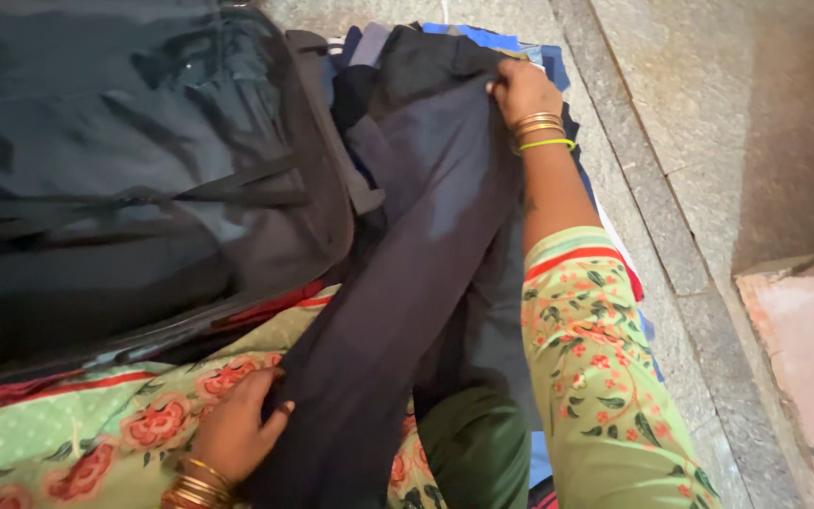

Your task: The person packs a suitcase by folding and arranging dark-colored trousers and a patterned floral garment inside.

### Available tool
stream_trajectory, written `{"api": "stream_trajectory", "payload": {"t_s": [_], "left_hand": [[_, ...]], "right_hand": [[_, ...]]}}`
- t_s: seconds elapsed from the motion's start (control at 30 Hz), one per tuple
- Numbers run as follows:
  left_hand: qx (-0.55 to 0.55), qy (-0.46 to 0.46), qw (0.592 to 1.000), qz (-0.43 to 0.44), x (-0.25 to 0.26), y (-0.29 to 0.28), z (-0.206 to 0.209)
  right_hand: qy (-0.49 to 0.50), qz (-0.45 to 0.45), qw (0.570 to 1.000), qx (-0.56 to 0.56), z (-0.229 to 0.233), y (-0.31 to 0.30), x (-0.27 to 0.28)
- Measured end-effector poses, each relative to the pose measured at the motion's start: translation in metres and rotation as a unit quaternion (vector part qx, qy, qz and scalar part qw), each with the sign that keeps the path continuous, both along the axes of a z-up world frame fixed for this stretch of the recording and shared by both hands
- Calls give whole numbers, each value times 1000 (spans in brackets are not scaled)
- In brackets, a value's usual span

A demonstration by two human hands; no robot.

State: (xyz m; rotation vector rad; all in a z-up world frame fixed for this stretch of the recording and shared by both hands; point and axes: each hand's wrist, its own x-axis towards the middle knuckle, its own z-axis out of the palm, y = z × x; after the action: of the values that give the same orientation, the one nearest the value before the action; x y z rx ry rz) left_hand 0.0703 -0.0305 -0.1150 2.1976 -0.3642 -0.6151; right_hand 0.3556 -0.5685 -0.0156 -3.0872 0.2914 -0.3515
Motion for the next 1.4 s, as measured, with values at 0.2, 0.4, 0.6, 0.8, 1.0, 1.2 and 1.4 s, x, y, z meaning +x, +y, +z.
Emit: {"api": "stream_trajectory", "payload": {"t_s": [0.2, 0.4, 0.6, 0.8, 1.0, 1.2, 1.4], "left_hand": [[-9, -130, 991, 2, -12, -12, -11], [21, -182, 983, -22, -16, -11, -13], [45, -189, 980, -36, -22, -14, -12], [36, -189, 981, -41, -28, -6, -12], [38, -196, 979, -47, -29, -4, -13], [47, -180, 981, -60, -30, -4, -8], [37, -198, 977, -65, -36, 1, -11]], "right_hand": [[-185, -41, 975, -115, -28, 14, -5], [-3, 9, 999, -50, -32, 70, -68], [35, 138, 976, 167, -99, 136, -58], [147, 40, 976, 152, -117, 145, -33], [120, 55, 973, 187, -109, 153, -15], [114, 38, 676, 727, -131, 158, -7], [-102, -34, 695, 711, -153, 137, -19]]}}
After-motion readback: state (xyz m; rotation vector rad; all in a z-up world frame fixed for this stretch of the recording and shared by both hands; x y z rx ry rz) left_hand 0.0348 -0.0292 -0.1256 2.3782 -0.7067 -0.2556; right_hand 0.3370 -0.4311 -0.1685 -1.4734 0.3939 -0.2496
